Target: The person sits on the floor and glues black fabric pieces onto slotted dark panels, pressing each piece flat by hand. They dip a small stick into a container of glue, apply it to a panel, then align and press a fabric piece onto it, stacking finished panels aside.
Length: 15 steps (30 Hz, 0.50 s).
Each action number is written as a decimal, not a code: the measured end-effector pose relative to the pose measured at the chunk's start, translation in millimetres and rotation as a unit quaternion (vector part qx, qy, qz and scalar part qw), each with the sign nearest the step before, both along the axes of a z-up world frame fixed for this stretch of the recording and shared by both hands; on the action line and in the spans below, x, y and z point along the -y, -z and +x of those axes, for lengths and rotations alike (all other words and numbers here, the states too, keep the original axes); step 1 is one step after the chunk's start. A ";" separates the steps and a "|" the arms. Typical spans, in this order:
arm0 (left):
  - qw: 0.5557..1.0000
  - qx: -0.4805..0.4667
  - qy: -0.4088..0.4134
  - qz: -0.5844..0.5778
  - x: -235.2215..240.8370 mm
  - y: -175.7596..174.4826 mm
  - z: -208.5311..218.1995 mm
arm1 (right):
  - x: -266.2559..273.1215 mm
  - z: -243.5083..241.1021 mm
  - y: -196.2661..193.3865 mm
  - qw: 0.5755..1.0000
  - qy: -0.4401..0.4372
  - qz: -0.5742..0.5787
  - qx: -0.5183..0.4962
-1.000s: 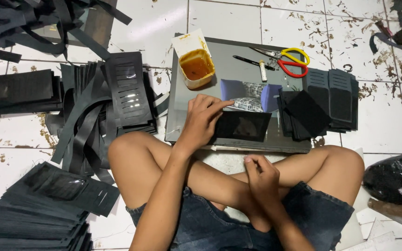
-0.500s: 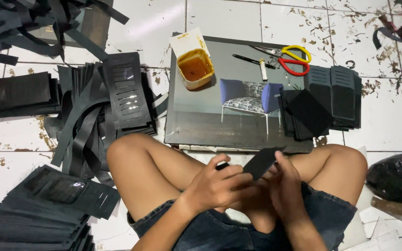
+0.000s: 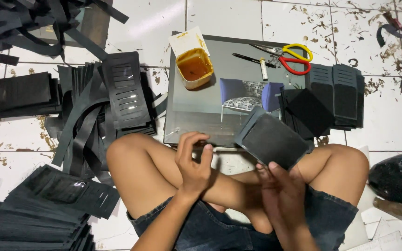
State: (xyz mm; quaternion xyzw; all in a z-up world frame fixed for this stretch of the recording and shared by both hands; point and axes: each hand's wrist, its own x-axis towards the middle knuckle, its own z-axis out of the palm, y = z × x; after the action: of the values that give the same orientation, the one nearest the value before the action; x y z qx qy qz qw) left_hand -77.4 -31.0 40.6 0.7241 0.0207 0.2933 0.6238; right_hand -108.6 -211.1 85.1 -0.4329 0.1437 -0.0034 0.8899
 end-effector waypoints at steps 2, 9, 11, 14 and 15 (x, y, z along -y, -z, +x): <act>0.996 -0.032 0.082 -0.008 2.9 22.6 4.3 | -4.5 0.1 5.7 1.000 -0.018 0.018 0.002; 0.934 -0.137 0.273 -0.187 13.0 8.9 -2.9 | -32.3 -5.0 3.5 0.989 -0.019 -0.035 -0.140; 0.926 -0.143 0.280 -0.209 13.6 4.0 -2.4 | -22.5 -10.6 28.3 0.989 -0.031 -0.048 -0.140; 0.924 -0.153 0.278 -0.212 13.6 6.6 -2.8 | -19.1 -12.5 40.8 0.981 -0.049 -0.110 -0.150; 0.930 -0.156 0.272 -0.193 13.6 9.2 -3.0 | -19.7 -12.1 41.0 0.973 -0.053 -0.160 -0.160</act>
State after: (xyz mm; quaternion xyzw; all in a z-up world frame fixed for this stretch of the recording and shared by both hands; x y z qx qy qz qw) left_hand -80.3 -44.6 31.3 0.6039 -0.0239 -0.0135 0.7966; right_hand -120.7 -191.4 44.1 -0.5713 0.2586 0.0901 0.7737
